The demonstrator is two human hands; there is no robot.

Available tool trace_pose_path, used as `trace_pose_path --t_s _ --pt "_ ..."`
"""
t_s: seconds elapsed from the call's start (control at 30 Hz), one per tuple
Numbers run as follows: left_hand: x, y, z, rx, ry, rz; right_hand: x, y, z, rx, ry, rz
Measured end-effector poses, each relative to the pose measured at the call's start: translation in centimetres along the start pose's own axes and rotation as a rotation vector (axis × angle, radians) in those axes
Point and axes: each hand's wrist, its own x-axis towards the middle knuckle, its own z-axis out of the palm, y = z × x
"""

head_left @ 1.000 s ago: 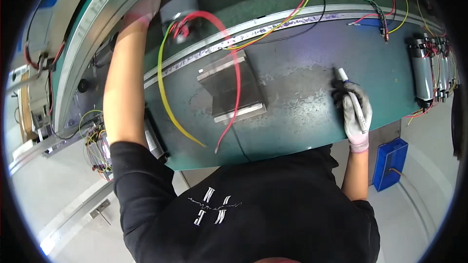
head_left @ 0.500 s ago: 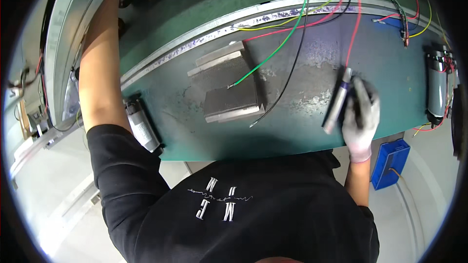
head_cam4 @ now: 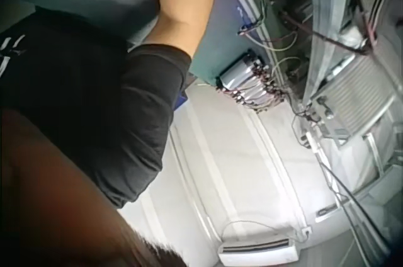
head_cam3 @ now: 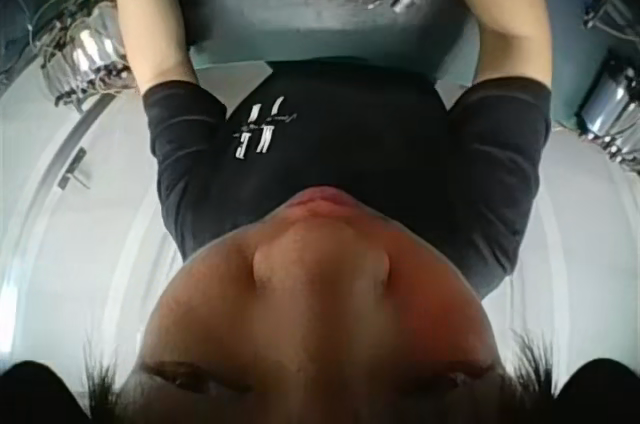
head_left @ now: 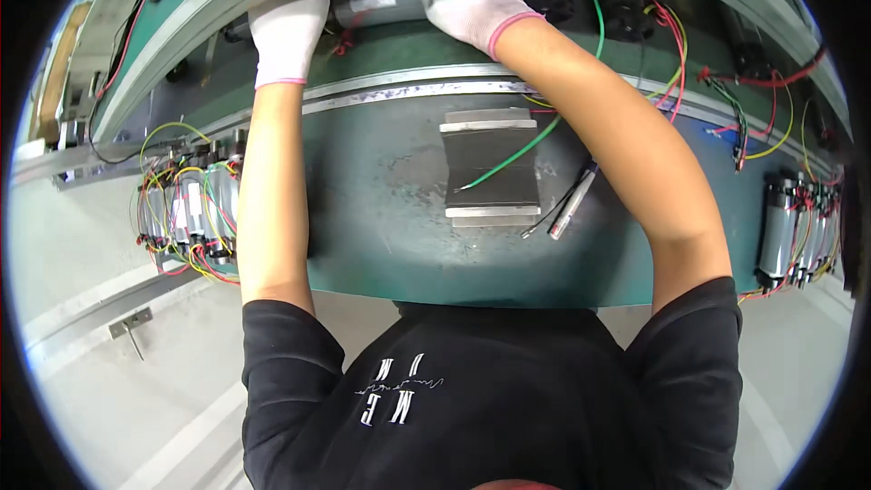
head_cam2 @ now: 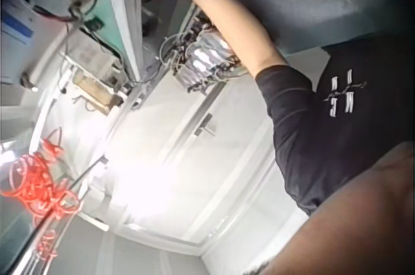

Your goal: Testing electric motors by connecting power cables, mounting them on a test stand, and marking them after verification.

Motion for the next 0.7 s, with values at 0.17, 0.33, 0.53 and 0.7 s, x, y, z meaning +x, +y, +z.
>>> trace_pose_path --t_s 0.17,0.33,0.53,0.7 --pt "-3.4 -12.3 1.7 0.195 -0.043 0.143 2.8 -4.0 1.6 0.154 -0.151 0.117" --pt "-5.1 0.7 1.0 -0.722 -0.190 -0.231 1.9 4.5 5.8 0.348 -0.100 0.203" --pt "-7.6 1.4 2.4 -0.948 -0.062 -0.412 2.1 5.6 6.4 0.649 -0.105 0.090" --pt "-9.8 -1.5 6.7 -0.777 -0.058 -0.393 0.8 3.5 0.9 0.749 -0.318 0.113"
